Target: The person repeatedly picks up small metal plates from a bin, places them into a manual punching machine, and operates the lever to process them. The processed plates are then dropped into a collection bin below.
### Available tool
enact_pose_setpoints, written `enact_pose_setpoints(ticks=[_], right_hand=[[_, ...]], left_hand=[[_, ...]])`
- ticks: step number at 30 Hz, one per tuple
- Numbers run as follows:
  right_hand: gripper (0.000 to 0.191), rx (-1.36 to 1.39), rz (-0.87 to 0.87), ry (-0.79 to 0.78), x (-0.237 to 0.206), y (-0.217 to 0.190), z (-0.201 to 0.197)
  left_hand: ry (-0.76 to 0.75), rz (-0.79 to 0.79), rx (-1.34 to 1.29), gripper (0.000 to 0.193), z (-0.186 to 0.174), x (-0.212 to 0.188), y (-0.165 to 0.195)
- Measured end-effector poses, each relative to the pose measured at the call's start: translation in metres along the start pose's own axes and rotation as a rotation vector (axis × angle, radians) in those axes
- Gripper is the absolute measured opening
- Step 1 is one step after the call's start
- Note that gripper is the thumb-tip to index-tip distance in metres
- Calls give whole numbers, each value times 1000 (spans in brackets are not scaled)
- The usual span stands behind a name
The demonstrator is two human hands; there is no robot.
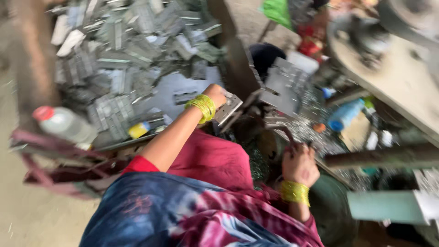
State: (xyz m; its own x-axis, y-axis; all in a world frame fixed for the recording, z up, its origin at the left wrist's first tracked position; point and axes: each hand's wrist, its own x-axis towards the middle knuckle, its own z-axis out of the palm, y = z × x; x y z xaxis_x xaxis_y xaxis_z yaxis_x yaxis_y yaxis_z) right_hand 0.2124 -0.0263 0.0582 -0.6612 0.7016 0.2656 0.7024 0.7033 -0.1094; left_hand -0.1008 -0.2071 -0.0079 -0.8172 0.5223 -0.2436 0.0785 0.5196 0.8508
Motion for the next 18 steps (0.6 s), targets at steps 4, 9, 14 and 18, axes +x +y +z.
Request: enact_pose_setpoints(ticks=[4,9,14,18], right_hand=[[33,84,42,-36,0,0,0],[34,172,-4,-38,-3,0,-10],[32,284,69,-93,2,-2,-16],[34,258,75,-80,2,-3,-11]], left_hand=[[61,648,-238,28,81,0,110],[243,1070,349,37,119,-9,150],[63,854,621,34,119,-32,121],[166,624,686,48,156,-37,128]])
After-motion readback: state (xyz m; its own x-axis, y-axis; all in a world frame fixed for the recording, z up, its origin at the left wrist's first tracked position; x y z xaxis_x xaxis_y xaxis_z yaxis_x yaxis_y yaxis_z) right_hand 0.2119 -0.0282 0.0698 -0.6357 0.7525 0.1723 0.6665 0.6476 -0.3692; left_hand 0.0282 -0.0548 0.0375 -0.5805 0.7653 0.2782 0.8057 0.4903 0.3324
